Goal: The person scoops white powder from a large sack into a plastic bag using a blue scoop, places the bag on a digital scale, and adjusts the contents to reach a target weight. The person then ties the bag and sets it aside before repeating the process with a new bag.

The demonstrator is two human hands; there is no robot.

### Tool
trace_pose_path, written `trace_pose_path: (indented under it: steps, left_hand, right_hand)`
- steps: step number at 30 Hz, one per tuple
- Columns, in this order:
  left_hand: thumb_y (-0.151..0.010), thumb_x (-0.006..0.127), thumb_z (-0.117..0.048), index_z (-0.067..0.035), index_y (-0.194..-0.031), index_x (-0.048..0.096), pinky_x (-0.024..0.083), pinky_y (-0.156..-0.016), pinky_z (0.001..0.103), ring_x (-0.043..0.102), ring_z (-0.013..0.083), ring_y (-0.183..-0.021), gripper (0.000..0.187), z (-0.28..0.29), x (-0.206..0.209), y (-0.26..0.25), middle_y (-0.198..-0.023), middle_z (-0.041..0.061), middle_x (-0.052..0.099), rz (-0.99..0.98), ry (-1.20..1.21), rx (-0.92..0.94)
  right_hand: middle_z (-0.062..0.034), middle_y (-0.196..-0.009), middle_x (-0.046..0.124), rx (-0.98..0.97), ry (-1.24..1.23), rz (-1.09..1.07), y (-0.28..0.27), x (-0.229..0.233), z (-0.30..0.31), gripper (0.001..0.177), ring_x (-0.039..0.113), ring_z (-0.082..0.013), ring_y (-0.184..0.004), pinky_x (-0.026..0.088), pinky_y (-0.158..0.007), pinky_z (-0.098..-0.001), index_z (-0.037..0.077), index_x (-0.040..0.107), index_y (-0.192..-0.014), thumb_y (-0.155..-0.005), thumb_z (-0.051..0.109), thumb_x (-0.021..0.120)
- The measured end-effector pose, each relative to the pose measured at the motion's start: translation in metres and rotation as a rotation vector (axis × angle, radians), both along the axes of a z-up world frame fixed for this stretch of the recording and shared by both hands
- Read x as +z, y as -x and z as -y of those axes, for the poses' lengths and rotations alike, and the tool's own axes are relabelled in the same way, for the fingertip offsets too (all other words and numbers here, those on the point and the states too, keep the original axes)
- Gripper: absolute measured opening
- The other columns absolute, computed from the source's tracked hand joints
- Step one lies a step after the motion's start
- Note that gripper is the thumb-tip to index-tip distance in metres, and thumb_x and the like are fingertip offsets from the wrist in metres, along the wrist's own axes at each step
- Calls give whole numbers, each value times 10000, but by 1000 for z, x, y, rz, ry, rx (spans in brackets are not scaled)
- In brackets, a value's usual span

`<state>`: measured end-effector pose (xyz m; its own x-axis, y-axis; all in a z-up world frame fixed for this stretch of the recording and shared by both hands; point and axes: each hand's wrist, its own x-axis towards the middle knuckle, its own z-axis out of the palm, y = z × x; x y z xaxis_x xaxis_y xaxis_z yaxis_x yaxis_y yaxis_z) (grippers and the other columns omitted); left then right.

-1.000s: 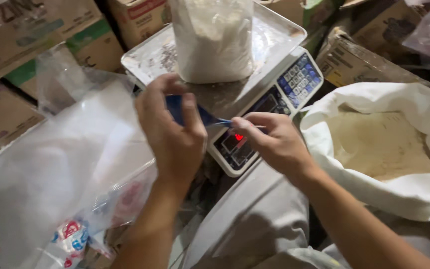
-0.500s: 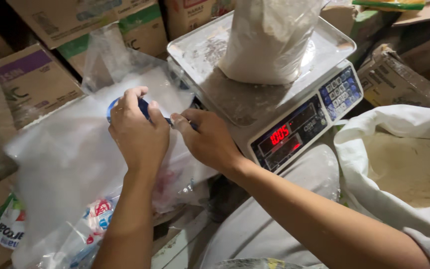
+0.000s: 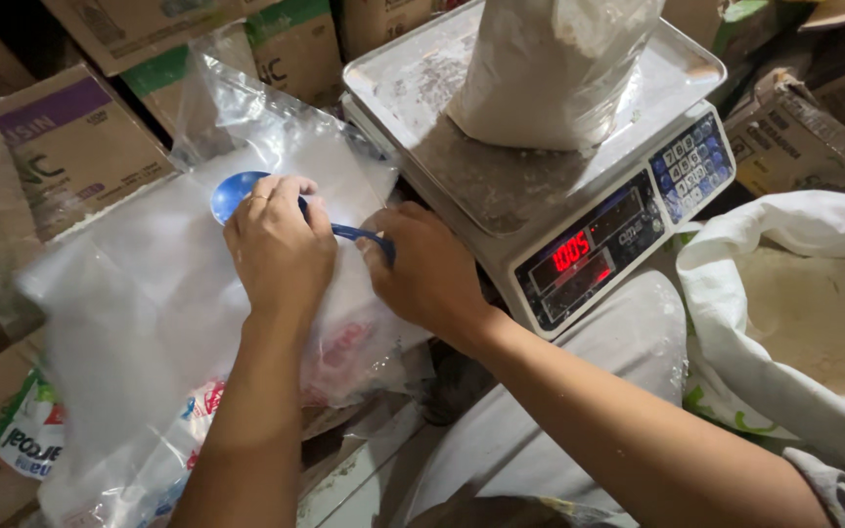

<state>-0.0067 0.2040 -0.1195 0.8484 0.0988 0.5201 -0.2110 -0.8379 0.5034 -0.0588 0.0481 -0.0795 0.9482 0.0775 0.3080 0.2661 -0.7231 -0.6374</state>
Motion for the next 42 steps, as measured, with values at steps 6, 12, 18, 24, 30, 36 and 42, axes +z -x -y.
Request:
trace_pose_path:
  steps: [6,12,18,24,30,36,42]
  left_hand:
    - [-908,634,-151,-120,-1060,730,369,-1061,490,555,338,-1209,182,1,-1,-4,-1204,91,688,24,-43,14]
    - [-891,656,-134,-111,-1027,736,375,-1071,503,498,372,-1270,160,11,25,3,-1171,107,682,132,-130,3]
    - [-924,677,-122,-89,-1001,726,439,-1033,478,541,370,-1203,97,56,69,7,-1111,113,677,264,24,-147]
    - [-893,686,-98,-72,-1023,710,457,-984,473,559,384,-1164,134,93,111,6,-1097,128,666,322,64,-263]
    - [-909,687,-108,-63,-1066,681,468,-964,470,584,382,-1099,164,111,153,-9,-1090,142,665,382,115,-282]
    - [-1043,577,-213,-75,-1081,655,477,-931,475,614,356,-1026,164,130,185,-30,-1074,153,666,352,246,-292]
    - [-1056,483,-399,-54,-1210,521,510,-908,452,660,342,-1061,380,145,211,-87,-1184,202,633,297,507,-290]
  right_hand:
    - [-109,-1047,645,-30,-65,103,18,-6,4,178,657,-321,-945,535,-790,-433,107,698,-1052,-891,181,685]
    - [-127,-1071,622,-12,-167,224,22,3,18,238,666,-298,-959,544,-818,-416,99,672,-1146,-909,109,685]
    - [-126,-962,626,-92,-267,220,19,25,36,230,656,-276,-824,549,-761,-370,85,694,-1113,-883,78,687]
    - [-87,-944,686,-124,-221,464,3,53,72,231,688,-245,-841,557,-785,-350,61,700,-1069,-840,53,670]
    - [-47,-922,740,-295,-375,528,-21,89,109,113,695,-141,-805,553,-718,-296,73,736,-997,-918,69,655]
    - [-47,-852,702,-397,-311,649,-44,132,151,104,623,-124,-749,511,-692,-288,58,740,-990,-931,62,656]
    - [-33,-941,684,-559,-325,609,-79,159,181,104,621,-143,-812,523,-710,-297,83,687,-1047,-975,158,695]
